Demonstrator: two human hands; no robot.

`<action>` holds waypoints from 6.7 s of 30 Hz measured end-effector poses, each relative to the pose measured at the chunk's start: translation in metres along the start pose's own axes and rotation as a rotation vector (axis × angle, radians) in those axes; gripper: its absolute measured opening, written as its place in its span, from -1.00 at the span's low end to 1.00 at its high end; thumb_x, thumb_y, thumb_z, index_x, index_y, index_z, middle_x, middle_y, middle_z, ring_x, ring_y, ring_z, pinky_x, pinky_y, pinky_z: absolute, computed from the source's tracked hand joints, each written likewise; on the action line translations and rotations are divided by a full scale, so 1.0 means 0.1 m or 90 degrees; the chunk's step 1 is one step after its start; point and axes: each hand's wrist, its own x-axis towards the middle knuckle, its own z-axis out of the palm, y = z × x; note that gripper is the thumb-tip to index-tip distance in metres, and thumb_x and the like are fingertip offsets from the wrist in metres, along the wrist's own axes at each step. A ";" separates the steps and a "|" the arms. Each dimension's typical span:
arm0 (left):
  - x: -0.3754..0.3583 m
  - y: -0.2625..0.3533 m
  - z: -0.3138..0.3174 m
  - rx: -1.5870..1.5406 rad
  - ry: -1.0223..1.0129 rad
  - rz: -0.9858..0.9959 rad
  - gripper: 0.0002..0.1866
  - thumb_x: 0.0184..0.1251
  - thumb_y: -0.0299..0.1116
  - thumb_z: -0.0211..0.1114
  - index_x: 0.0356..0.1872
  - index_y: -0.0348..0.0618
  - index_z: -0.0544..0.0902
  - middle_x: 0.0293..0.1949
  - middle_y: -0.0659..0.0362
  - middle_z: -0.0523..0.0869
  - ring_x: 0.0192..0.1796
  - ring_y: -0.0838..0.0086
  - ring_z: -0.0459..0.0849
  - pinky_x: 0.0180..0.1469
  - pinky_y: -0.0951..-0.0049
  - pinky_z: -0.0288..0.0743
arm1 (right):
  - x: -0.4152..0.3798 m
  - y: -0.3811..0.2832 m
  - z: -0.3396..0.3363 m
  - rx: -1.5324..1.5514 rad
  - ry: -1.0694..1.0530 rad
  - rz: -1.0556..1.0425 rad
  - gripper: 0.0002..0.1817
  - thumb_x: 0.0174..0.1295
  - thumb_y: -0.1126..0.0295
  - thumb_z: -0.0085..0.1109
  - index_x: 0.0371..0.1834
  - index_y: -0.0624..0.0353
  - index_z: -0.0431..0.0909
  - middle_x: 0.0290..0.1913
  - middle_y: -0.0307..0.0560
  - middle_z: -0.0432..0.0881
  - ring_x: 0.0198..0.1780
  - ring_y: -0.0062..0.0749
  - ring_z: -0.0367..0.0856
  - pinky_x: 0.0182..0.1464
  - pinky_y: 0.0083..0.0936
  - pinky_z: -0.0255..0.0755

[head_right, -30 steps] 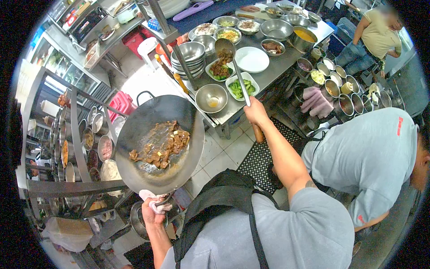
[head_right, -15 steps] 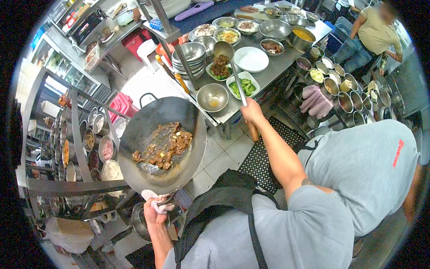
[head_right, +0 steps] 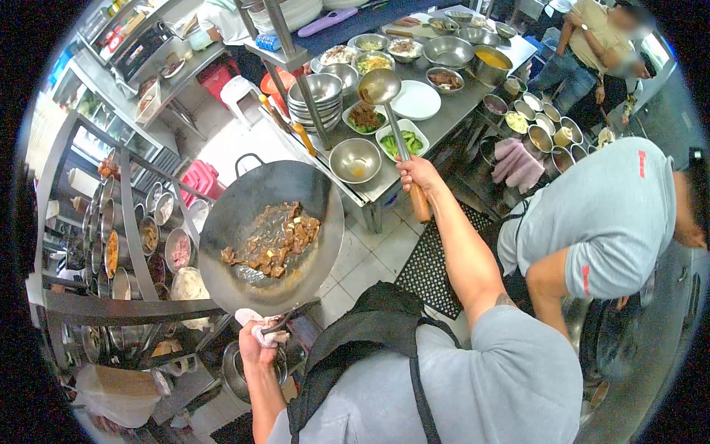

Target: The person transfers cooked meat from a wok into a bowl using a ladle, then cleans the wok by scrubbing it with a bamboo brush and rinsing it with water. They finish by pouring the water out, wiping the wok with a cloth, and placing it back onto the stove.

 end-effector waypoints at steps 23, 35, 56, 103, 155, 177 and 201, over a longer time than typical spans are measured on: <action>0.40 0.20 -0.25 -0.066 -0.202 -0.139 -0.81 0.23 -0.40 0.03 -0.29 -0.35 0.46 -0.37 -0.06 0.59 -0.39 0.17 0.60 -0.42 0.15 0.56 | -1.26 0.81 -0.63 -0.904 0.430 -0.200 -0.47 0.16 0.42 0.09 0.27 0.09 0.40 -0.27 0.39 0.66 -0.18 0.28 0.66 -0.06 0.05 0.51; 0.52 0.05 -0.01 -0.037 -0.100 0.015 -0.84 0.37 -0.44 -0.03 -0.29 -0.34 0.47 -0.32 -0.11 0.64 -0.35 0.22 0.66 -0.42 0.20 0.60 | -2.50 0.31 0.46 -0.823 0.244 -0.285 -0.46 0.20 0.45 0.13 0.31 0.22 0.40 -0.33 0.14 0.65 -0.33 -0.14 0.66 -0.20 -0.34 0.49; 0.62 -0.08 -0.23 -0.003 -0.062 0.124 -0.83 0.18 -0.53 0.05 -0.27 -0.44 0.50 -0.41 -0.10 0.65 -0.46 0.23 0.68 -0.51 0.20 0.62 | -1.97 0.08 1.48 -1.421 -0.097 -0.373 -0.34 0.18 0.46 0.01 0.44 0.00 0.25 -0.27 0.10 0.64 -0.30 0.02 0.70 -0.28 -0.08 0.57; 0.54 0.02 -0.03 0.022 -0.070 0.185 -0.88 0.10 -0.56 0.07 -0.31 -0.33 0.48 -0.44 -0.05 0.65 -0.52 0.31 0.67 -0.60 0.33 0.60 | -1.58 0.47 2.38 -1.257 -0.119 -0.525 -0.42 0.25 0.46 -0.07 0.40 0.15 0.24 -0.26 0.20 0.63 -0.24 0.14 0.65 -0.16 -0.02 0.53; 0.25 0.34 0.26 0.023 -0.061 0.135 -0.91 0.14 -0.52 0.07 -0.34 -0.29 0.46 -0.47 0.00 0.61 -0.45 0.26 0.66 -0.48 0.29 0.62 | -2.88 -0.55 0.78 0.147 -0.247 0.235 -0.60 0.37 0.50 -0.01 0.26 0.06 0.31 -0.57 -0.38 0.24 -0.72 -0.81 0.18 -0.73 -0.74 0.18; 0.32 0.38 0.35 0.016 -0.067 0.127 -0.86 0.11 -0.51 0.05 -0.29 -0.28 0.38 -0.48 0.00 0.57 -0.44 0.23 0.63 -0.49 0.25 0.61 | -1.49 -0.18 -0.70 -0.709 0.231 -0.161 -0.54 0.11 0.45 0.12 0.13 0.29 0.42 -0.36 0.17 0.64 -0.35 -0.05 0.67 -0.27 -0.22 0.56; 0.34 0.36 0.49 0.032 -0.051 0.114 -0.85 0.01 -0.57 0.10 -0.34 -0.27 0.40 -0.48 -0.01 0.56 -0.45 0.19 0.63 -0.44 0.26 0.61 | -1.35 -0.16 -0.77 -0.773 0.333 -0.252 -0.52 0.09 0.45 0.13 0.13 0.32 0.46 -0.14 0.39 0.64 -0.04 0.23 0.63 0.06 -0.07 0.47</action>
